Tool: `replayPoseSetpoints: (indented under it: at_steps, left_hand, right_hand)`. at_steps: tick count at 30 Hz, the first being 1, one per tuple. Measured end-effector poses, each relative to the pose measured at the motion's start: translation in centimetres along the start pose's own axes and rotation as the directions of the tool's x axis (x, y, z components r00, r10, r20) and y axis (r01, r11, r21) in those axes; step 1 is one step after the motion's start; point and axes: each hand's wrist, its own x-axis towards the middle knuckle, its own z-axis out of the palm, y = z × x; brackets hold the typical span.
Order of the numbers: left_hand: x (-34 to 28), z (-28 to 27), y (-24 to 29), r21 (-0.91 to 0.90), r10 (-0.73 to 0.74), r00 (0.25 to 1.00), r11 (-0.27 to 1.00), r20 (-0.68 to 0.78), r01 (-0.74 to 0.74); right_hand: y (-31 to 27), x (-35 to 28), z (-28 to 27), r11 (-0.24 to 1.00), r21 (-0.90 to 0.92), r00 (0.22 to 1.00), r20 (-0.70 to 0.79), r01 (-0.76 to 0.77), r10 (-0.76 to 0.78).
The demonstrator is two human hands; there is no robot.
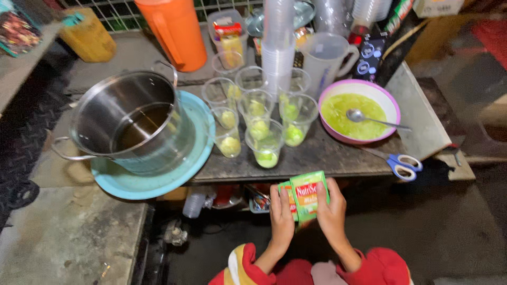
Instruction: The person prepares multiple drinks in plastic cups by cutting open packets, pouring the powder into the cups, and then adding a liquid from a pot using a ladle.
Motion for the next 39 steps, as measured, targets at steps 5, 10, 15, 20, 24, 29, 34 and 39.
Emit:
replayPoseSetpoints:
  at_steps: [5,10,15,20,24,29,34,39]
  left_hand:
    - [-0.8,4.5,-0.1,-0.303,-0.250,0.964,0.929,-0.094,0.212]
    - [-1.7,5.2,3.6,-0.273,-0.093,0.994,0.959,-0.050,0.076]
    - [-0.7,4.9,6.2,-0.627,-0.186,0.968,0.778,-0.166,0.041]
    - [0.3,2.9,5.8,-0.783,0.026,1.000,0.621,0.007,-0.011]
    - [2.3,-2.3,4.7,-0.508,0.107,0.921,0.854,0.375,0.108]
    - [3.6,-5.3,6.5,-0.083,-0.002,0.586,0.989,0.810,0.119]
    - [4.3,-4.7,7.2,0.337,-0.113,0.554,0.885,0.825,-0.320]
    - [4.4,-5.2,6.5,0.321,-0.116,0.517,0.888,0.848,-0.328]
  right_hand:
    - [-0.3,0.6,-0.2,0.933,-0.267,0.942,-0.163,0.243,-0.292]
    - [0.3,1.4,-1.1,0.929,-0.205,0.928,-0.150,0.309,-0.342]
    - [0.8,1.6,-2.7,0.956,0.278,0.973,0.177,0.093,-0.146]
    - [-0.2,3.0,-5.4,0.978,-0.052,0.913,0.372,0.200,-0.167]
    - [-1.5,4.8,-8.1,0.966,-0.054,0.846,0.498,0.252,-0.192]
    - [-5.4,5.1,-8.0,0.914,-0.223,0.583,0.812,0.340,-0.019]
    - [-7.2,4.3,-6.0,0.748,-0.375,0.498,0.864,0.547,0.069]
    - [-7.2,5.8,-6.3,0.660,-0.412,0.452,0.884,0.628,0.122]
